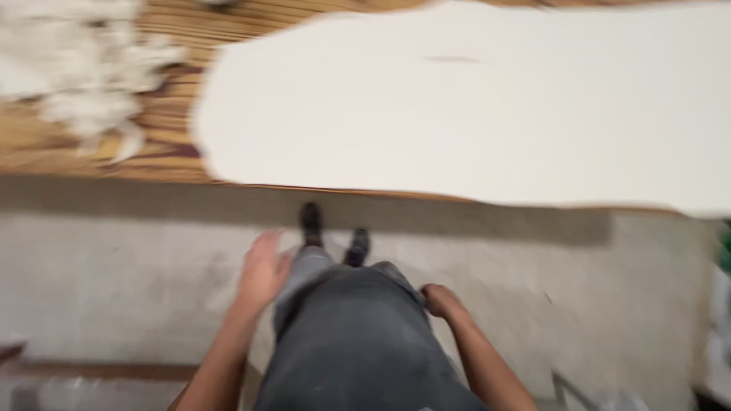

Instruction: Smoothing out a large sheet of dough, cutting it into small pieces with a knife, and arranging the pieces on a baking tray.

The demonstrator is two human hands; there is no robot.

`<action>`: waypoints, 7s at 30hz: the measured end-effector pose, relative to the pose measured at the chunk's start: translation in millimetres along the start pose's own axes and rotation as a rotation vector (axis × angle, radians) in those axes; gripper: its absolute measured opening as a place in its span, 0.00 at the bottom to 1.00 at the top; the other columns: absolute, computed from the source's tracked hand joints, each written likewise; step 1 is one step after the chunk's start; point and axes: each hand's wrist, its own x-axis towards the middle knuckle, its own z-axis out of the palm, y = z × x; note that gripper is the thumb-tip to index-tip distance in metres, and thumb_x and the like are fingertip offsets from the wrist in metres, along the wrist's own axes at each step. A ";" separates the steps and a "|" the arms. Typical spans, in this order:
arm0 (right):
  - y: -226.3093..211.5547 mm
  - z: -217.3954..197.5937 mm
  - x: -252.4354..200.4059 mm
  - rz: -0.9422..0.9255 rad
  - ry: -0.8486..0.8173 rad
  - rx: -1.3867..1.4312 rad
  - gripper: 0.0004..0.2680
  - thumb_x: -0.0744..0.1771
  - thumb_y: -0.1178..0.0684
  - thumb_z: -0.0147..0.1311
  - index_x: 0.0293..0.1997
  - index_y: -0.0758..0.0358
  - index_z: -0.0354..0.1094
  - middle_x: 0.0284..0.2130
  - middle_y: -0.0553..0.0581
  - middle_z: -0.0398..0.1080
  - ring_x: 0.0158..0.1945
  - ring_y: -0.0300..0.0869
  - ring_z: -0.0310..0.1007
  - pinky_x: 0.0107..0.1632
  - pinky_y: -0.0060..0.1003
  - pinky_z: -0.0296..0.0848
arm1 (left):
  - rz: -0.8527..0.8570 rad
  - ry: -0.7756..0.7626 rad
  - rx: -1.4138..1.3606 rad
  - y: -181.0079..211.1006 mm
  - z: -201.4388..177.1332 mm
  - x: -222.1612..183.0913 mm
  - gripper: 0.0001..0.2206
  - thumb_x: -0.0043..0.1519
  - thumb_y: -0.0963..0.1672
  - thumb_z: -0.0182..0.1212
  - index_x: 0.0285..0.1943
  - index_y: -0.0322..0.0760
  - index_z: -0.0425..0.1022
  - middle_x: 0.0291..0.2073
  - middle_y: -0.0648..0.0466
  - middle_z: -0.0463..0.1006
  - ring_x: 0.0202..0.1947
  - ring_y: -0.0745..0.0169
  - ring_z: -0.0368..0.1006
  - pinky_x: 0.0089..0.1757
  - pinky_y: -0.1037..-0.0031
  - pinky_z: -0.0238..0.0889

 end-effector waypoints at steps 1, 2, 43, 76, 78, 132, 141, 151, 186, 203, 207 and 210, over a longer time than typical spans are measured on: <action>-32.1 -35.5 -1.0 -0.056 -0.003 -0.032 0.12 0.63 0.45 0.57 0.47 0.54 0.78 0.40 0.66 0.79 0.49 0.61 0.79 0.45 0.57 0.79 | -0.043 0.044 0.022 10.7 -15.3 4.3 0.26 0.63 0.46 0.58 0.70 0.34 0.67 0.62 0.38 0.72 0.68 0.38 0.64 0.62 0.49 0.59; -64.8 -70.7 -2.1 -0.028 0.148 0.013 0.13 0.66 0.44 0.51 0.54 0.49 0.75 0.46 0.61 0.78 0.53 0.56 0.79 0.50 0.53 0.79 | -0.025 0.090 0.065 20.1 -30.1 11.4 0.27 0.62 0.46 0.57 0.73 0.36 0.64 0.66 0.41 0.68 0.71 0.42 0.60 0.64 0.51 0.56; -401.5 -258.5 47.8 -0.330 0.834 -0.381 0.26 0.72 0.33 0.28 0.81 0.49 0.38 0.78 0.48 0.41 0.80 0.47 0.36 0.78 0.54 0.31 | 0.303 0.109 0.205 -38.2 -110.3 149.2 0.35 0.68 0.55 0.43 0.83 0.38 0.47 0.78 0.34 0.45 0.79 0.35 0.36 0.70 0.43 0.23; -218.6 -310.1 39.0 -0.312 0.927 -0.338 0.28 0.72 0.36 0.35 0.79 0.64 0.45 0.75 0.66 0.49 0.78 0.54 0.44 0.76 0.58 0.37 | 0.574 0.022 0.301 79.0 -28.5 169.4 0.34 0.67 0.56 0.42 0.83 0.47 0.47 0.79 0.44 0.49 0.79 0.46 0.40 0.69 0.37 0.25; -197.0 -315.9 39.4 -0.253 0.953 -0.269 0.28 0.72 0.36 0.33 0.79 0.68 0.43 0.76 0.68 0.46 0.78 0.57 0.44 0.75 0.58 0.41 | 0.574 -0.006 0.298 93.8 -17.6 169.9 0.33 0.68 0.56 0.41 0.83 0.48 0.46 0.80 0.46 0.45 0.80 0.49 0.38 0.69 0.38 0.24; 83.7 -400.7 -54.0 0.042 0.843 -0.135 0.32 0.71 0.30 0.26 0.80 0.66 0.35 0.78 0.67 0.36 0.80 0.59 0.32 0.77 0.59 0.26 | 0.737 -0.062 0.396 341.3 128.7 218.4 0.34 0.66 0.54 0.44 0.83 0.47 0.48 0.79 0.48 0.51 0.78 0.49 0.45 0.70 0.42 0.28; 162.0 -343.1 -28.6 -0.375 1.030 -0.425 0.28 0.71 0.34 0.34 0.78 0.61 0.45 0.75 0.64 0.50 0.77 0.53 0.48 0.73 0.67 0.42 | 0.744 0.184 0.401 402.0 194.1 192.2 0.31 0.67 0.55 0.40 0.81 0.49 0.54 0.78 0.50 0.54 0.77 0.50 0.49 0.69 0.42 0.35; 222.1 -347.3 -40.5 -0.521 0.961 -0.378 0.28 0.71 0.35 0.39 0.78 0.62 0.45 0.76 0.63 0.47 0.78 0.51 0.45 0.75 0.62 0.40 | 0.736 0.253 0.376 468.1 224.8 189.8 0.29 0.68 0.56 0.38 0.79 0.53 0.60 0.77 0.55 0.57 0.77 0.53 0.51 0.70 0.44 0.37; 410.3 -446.4 -99.1 -0.138 0.987 -0.110 0.29 0.73 0.36 0.28 0.79 0.69 0.36 0.77 0.69 0.37 0.80 0.59 0.34 0.74 0.68 0.28 | 0.541 0.248 0.466 652.3 330.4 193.0 0.33 0.66 0.57 0.46 0.80 0.47 0.59 0.78 0.52 0.58 0.77 0.49 0.51 0.67 0.34 0.37; 501.6 -404.9 -120.2 -0.432 1.016 -0.404 0.26 0.72 0.39 0.39 0.78 0.64 0.46 0.75 0.64 0.50 0.77 0.54 0.47 0.74 0.63 0.39 | 0.692 0.239 0.435 722.3 381.1 209.9 0.31 0.67 0.58 0.43 0.80 0.50 0.58 0.77 0.50 0.57 0.77 0.49 0.50 0.67 0.34 0.37; 530.7 -473.7 -115.6 -0.067 1.110 -0.200 0.29 0.72 0.36 0.28 0.78 0.69 0.39 0.76 0.69 0.43 0.79 0.59 0.37 0.75 0.64 0.26 | 0.641 0.277 0.457 735.8 381.4 226.0 0.33 0.67 0.58 0.42 0.80 0.48 0.57 0.76 0.48 0.59 0.77 0.48 0.51 0.67 0.35 0.37; 546.1 -414.6 -123.5 -0.363 1.025 -0.228 0.27 0.67 0.48 0.53 0.76 0.65 0.51 0.71 0.69 0.55 0.75 0.61 0.51 0.74 0.64 0.43 | 0.812 0.171 0.341 745.1 389.7 220.9 0.32 0.66 0.58 0.42 0.80 0.50 0.57 0.76 0.53 0.59 0.76 0.55 0.51 0.67 0.37 0.39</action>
